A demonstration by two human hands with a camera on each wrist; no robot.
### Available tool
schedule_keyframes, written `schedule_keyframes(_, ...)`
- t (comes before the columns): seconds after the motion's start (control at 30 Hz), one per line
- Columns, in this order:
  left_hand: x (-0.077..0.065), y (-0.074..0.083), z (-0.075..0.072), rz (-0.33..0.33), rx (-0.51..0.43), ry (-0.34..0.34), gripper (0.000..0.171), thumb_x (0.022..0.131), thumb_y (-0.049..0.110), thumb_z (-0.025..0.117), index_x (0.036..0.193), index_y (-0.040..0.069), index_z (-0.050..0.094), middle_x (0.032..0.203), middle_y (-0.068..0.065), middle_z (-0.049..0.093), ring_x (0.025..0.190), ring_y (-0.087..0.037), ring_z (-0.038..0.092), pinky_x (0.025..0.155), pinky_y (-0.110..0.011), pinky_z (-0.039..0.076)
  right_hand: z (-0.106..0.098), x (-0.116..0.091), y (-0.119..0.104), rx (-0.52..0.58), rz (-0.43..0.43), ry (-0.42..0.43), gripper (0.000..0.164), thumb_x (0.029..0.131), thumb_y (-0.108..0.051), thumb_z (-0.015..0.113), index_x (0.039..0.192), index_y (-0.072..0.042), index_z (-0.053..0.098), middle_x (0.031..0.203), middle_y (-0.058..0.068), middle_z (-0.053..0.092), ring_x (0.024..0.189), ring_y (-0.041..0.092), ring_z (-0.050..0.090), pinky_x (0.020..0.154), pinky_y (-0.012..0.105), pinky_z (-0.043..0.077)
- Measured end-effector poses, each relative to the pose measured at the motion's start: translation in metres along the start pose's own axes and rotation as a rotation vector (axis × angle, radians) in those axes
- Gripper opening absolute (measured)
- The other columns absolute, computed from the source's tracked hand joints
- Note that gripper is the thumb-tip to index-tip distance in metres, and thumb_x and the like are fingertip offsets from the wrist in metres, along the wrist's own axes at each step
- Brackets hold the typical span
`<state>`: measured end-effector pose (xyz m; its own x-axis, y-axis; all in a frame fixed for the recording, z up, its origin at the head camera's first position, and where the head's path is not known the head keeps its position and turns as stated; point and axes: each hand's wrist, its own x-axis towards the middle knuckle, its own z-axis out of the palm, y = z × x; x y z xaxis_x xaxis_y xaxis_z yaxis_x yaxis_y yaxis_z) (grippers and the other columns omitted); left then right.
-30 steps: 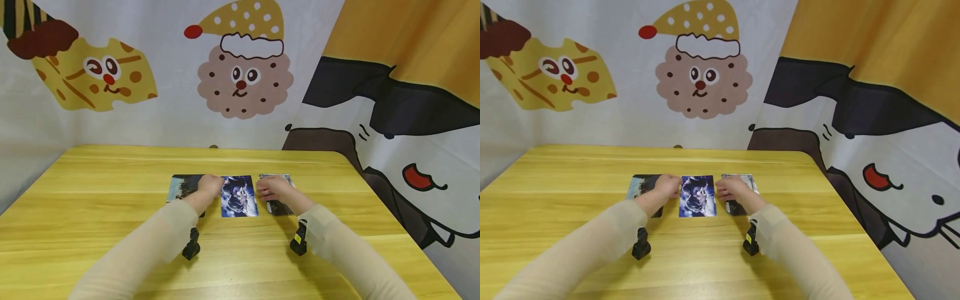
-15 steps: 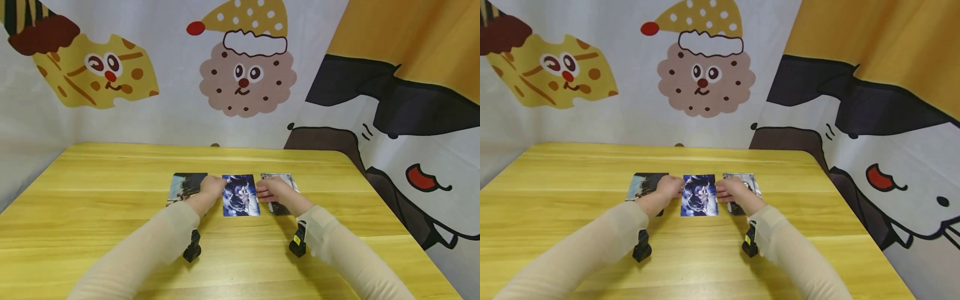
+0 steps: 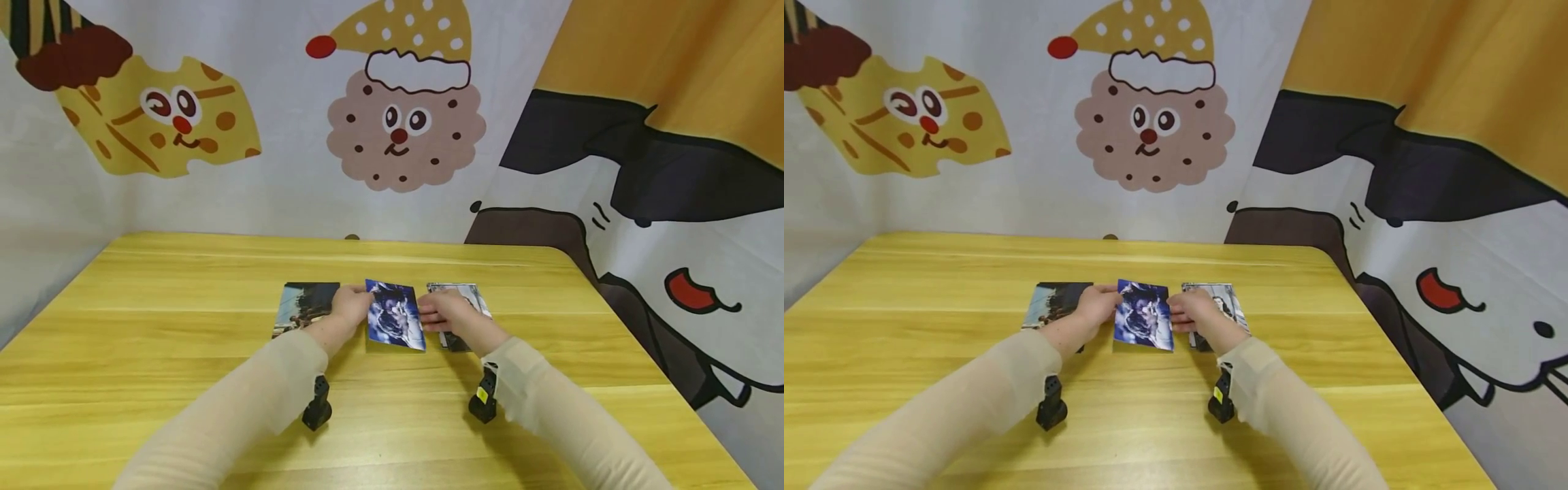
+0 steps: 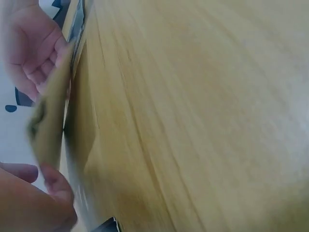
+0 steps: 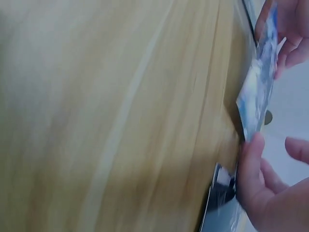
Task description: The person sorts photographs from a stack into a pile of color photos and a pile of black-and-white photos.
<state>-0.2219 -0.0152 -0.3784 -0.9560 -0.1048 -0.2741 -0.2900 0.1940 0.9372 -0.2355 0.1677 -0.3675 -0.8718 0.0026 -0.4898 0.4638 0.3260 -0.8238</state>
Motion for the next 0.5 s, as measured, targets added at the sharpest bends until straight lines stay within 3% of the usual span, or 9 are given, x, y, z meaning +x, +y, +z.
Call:
schedule_keyframes(0.07,0.001,0.0,0.001,0.014,-0.012,-0.002,0.048,0.084,-0.002,0.048,0.132,-0.006,0.048,0.124,-0.024,0.056,0.09,-0.021,0.055,0.072,-0.023,0.049,0.0,-0.001,-0.001,0.032,-0.019,0.003,0.048,0.09,-0.014,0.058,0.132,0.003,0.046,0.106,0.016,0.062,0.067,0.011,0.06,0.066,0.024,0.057)
schedule_keyframes(0.17,0.0,0.002,0.002,0.019,-0.027,-0.005,0.049,0.083,-0.005,0.049,0.132,-0.006,0.048,0.119,-0.024,0.058,0.077,-0.014,0.049,0.057,-0.017,0.04,0.001,-0.003,-0.003,0.053,-0.048,0.03,0.047,0.088,-0.009,0.06,0.132,0.003,0.048,0.084,0.007,0.06,0.06,0.009,0.053,0.059,0.02,0.051)
schedule_keyframes(0.33,-0.001,0.006,0.001,0.01,-0.028,-0.001,0.047,0.083,-0.003,0.054,0.131,-0.004,0.05,0.115,-0.022,0.06,0.07,-0.011,0.049,0.054,-0.015,0.039,0.002,-0.004,-0.007,0.048,-0.071,0.109,0.043,0.087,0.0,0.059,0.13,0.002,0.052,0.066,-0.002,0.052,0.057,0.008,0.046,0.055,0.018,0.044)
schedule_keyframes(0.5,-0.001,0.011,-0.003,-0.022,-0.024,-0.028,0.047,0.085,-0.001,0.056,0.132,0.001,0.05,0.115,-0.021,0.06,0.06,-0.009,0.046,0.058,-0.022,0.045,0.001,-0.004,-0.009,0.062,-0.063,0.127,0.043,0.088,0.0,0.058,0.131,0.0,0.052,0.07,-0.001,0.052,0.06,0.008,0.048,0.057,0.018,0.047)
